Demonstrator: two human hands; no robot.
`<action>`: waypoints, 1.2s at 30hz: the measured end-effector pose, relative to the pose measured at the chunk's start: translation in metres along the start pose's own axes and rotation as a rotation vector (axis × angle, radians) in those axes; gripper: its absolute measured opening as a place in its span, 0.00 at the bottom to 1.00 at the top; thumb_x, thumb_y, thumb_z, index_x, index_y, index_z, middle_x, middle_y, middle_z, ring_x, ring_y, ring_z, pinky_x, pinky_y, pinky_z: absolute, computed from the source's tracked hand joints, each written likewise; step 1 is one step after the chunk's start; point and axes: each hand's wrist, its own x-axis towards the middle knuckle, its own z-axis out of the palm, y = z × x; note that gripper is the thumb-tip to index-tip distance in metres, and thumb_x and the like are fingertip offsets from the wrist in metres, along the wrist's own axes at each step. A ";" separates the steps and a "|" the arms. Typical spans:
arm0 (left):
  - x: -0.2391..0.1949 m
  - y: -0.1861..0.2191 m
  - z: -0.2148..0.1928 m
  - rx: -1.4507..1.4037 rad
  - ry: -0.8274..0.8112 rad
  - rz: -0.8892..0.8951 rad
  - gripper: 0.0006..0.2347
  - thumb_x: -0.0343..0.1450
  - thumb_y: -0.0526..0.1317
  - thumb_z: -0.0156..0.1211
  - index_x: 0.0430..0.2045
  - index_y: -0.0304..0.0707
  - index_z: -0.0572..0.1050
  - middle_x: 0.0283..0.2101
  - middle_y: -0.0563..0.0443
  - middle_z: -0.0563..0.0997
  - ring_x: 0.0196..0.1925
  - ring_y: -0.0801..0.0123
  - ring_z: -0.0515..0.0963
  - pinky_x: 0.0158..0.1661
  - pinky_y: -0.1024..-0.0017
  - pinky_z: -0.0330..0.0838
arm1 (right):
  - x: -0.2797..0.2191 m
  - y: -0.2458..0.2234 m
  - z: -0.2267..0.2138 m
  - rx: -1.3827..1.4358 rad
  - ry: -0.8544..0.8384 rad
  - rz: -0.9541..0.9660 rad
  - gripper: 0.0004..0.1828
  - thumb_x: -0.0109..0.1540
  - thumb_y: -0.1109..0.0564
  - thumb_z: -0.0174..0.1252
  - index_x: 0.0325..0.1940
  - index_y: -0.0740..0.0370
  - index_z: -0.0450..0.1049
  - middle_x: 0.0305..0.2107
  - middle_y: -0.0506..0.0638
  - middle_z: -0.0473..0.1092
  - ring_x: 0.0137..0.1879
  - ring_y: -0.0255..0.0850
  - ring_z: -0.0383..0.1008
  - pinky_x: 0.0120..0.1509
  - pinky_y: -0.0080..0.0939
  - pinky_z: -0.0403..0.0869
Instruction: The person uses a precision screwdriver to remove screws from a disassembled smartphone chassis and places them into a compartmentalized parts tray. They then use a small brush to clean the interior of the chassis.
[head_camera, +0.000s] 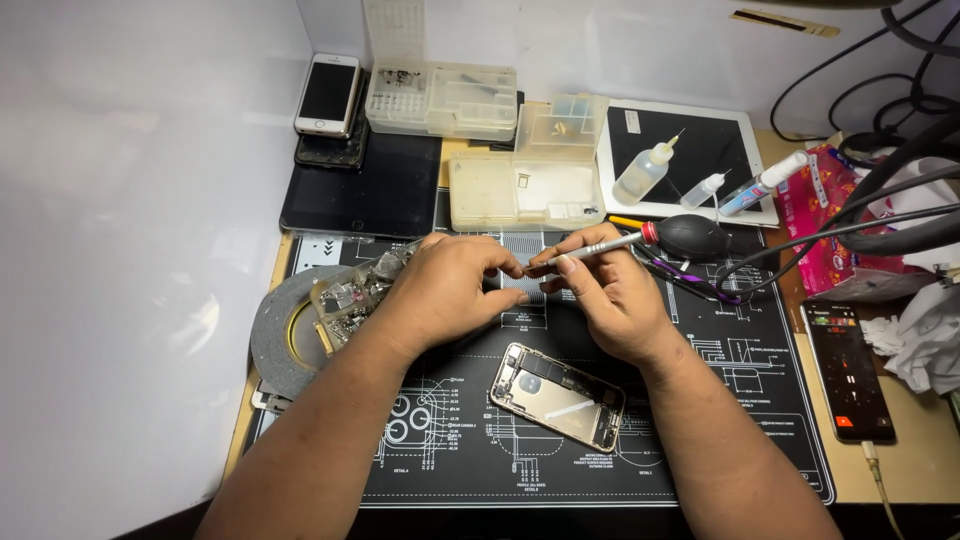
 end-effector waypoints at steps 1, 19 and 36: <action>-0.001 0.000 0.001 0.001 0.002 -0.002 0.09 0.64 0.45 0.67 0.34 0.49 0.83 0.39 0.57 0.87 0.45 0.62 0.83 0.53 0.64 0.65 | -0.001 -0.001 0.001 0.001 -0.002 -0.001 0.11 0.70 0.59 0.50 0.50 0.72 0.65 0.40 0.63 0.77 0.45 0.43 0.79 0.49 0.45 0.82; 0.004 -0.003 0.000 -0.181 0.101 0.022 0.01 0.63 0.43 0.67 0.22 0.54 0.83 0.28 0.58 0.85 0.38 0.60 0.86 0.42 0.67 0.76 | -0.001 -0.005 0.005 0.092 -0.001 -0.009 0.10 0.69 0.61 0.49 0.50 0.71 0.64 0.42 0.64 0.76 0.48 0.42 0.79 0.51 0.48 0.83; 0.000 0.002 -0.009 -0.282 0.107 0.056 0.01 0.63 0.38 0.69 0.23 0.49 0.84 0.29 0.55 0.86 0.34 0.64 0.86 0.39 0.68 0.77 | -0.004 -0.007 0.003 0.072 -0.016 -0.038 0.10 0.69 0.60 0.50 0.50 0.72 0.63 0.43 0.65 0.76 0.49 0.44 0.79 0.51 0.45 0.82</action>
